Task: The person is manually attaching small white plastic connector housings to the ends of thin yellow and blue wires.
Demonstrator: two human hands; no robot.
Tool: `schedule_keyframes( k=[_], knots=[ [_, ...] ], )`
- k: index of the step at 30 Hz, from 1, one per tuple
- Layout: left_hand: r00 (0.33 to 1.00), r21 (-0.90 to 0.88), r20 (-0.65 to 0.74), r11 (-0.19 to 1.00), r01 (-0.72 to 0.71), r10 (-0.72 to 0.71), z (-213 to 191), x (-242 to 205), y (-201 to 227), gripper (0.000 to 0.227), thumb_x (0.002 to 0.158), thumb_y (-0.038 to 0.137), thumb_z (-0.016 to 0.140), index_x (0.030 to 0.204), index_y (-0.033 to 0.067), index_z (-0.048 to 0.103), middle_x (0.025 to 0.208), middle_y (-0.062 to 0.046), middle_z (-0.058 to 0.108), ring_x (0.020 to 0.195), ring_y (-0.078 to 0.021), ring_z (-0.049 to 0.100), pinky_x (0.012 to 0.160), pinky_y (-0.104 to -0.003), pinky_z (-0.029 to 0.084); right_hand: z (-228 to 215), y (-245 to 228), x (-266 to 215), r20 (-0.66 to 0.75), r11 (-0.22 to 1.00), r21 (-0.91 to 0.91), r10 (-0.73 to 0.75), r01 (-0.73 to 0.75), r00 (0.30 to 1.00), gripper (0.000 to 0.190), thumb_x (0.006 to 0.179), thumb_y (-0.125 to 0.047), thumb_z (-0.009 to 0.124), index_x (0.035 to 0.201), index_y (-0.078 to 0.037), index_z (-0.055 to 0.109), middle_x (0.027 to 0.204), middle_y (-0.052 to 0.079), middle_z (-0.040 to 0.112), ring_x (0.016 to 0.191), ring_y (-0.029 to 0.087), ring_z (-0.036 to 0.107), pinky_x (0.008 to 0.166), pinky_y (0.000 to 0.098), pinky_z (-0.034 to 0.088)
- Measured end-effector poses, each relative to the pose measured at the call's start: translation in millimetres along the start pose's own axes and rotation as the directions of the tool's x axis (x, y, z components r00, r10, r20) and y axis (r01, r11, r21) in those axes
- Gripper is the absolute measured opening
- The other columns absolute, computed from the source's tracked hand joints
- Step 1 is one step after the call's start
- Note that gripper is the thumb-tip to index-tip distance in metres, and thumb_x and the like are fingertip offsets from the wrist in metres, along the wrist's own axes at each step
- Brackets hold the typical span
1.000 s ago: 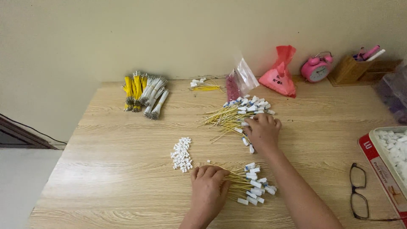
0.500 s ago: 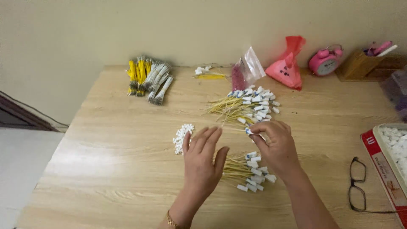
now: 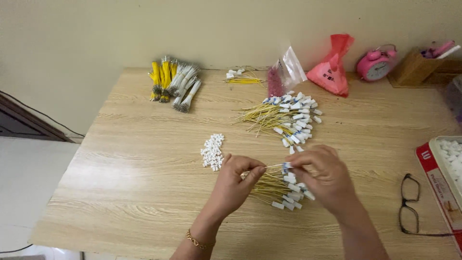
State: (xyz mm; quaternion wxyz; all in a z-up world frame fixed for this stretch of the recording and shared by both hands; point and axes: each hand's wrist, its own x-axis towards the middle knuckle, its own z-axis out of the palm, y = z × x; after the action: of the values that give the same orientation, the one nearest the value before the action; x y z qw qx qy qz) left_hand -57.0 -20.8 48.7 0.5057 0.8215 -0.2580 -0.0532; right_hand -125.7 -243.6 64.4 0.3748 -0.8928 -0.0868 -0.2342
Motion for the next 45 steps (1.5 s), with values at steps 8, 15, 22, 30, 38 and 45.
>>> schedule_keyframes(
  k=[8,15,22,30,38,45],
  knots=[
    [0.984,-0.274,0.036,0.945,0.180,-0.176,4,-14,-35,0.019,0.097,0.019,0.070,0.094,0.0014,0.076,0.084,-0.008,0.076,0.079,-0.0148,0.067,0.071,-0.031,0.055,-4,15,-2,0.003,0.960,-0.279,0.014,-0.013,1.000,0.027,0.078,-0.024,0.081,0.102,-0.014,0.075,0.110,0.005,0.075,0.109,0.023,0.065,0.097,0.0408,0.045],
    [0.991,-0.235,-0.095,0.970,0.066,-0.090,10,-18,-11,0.014,0.094,0.015,0.072,0.096,0.0019,0.076,0.083,-0.001,0.071,0.078,-0.0077,0.065,0.069,-0.026,0.053,42,-10,6,0.270,0.975,0.096,0.166,-0.198,0.948,0.017,0.090,-0.021,0.071,0.101,-0.009,0.075,0.093,0.002,0.076,0.085,0.018,0.074,0.077,0.0334,0.057],
    [0.961,-0.634,-0.024,0.747,0.199,-0.276,28,-22,-47,0.014,0.097,0.012,0.072,0.099,-0.0012,0.074,0.084,-0.002,0.070,0.078,-0.0077,0.061,0.070,-0.023,0.053,52,-8,1,0.222,0.914,0.183,0.321,-0.363,0.921,0.016,0.090,-0.017,0.071,0.099,-0.004,0.074,0.085,0.005,0.074,0.074,0.013,0.069,0.064,0.0297,0.055],
    [0.947,-0.717,-0.012,0.663,0.215,-0.320,35,-19,-47,0.018,0.097,0.014,0.069,0.108,0.0006,0.075,0.093,-0.003,0.074,0.088,-0.0091,0.068,0.080,-0.025,0.055,51,-3,-3,0.215,0.900,0.180,0.359,-0.398,0.908,0.012,0.091,-0.015,0.071,0.095,-0.003,0.074,0.080,0.002,0.071,0.067,0.010,0.064,0.059,0.0273,0.054],
    [0.947,-0.790,-0.005,0.582,0.192,-0.321,40,-20,-57,0.018,0.098,0.013,0.067,0.109,0.0006,0.075,0.096,-0.005,0.076,0.093,-0.0112,0.070,0.085,-0.027,0.057,58,10,-6,0.235,0.865,0.274,0.363,-0.420,0.902,0.013,0.092,-0.015,0.070,0.097,-0.003,0.074,0.081,0.001,0.073,0.070,0.007,0.062,0.061,0.0256,0.052],
    [0.936,-0.795,-0.036,0.578,0.184,-0.349,35,-19,-45,0.011,0.095,0.010,0.070,0.101,0.0017,0.074,0.092,-0.001,0.074,0.086,-0.0081,0.065,0.078,-0.024,0.055,56,7,-2,0.346,0.801,0.236,0.460,-0.550,0.818,0.014,0.093,-0.016,0.070,0.099,-0.005,0.076,0.075,0.002,0.070,0.065,0.007,0.057,0.058,0.0268,0.049]
  ],
)
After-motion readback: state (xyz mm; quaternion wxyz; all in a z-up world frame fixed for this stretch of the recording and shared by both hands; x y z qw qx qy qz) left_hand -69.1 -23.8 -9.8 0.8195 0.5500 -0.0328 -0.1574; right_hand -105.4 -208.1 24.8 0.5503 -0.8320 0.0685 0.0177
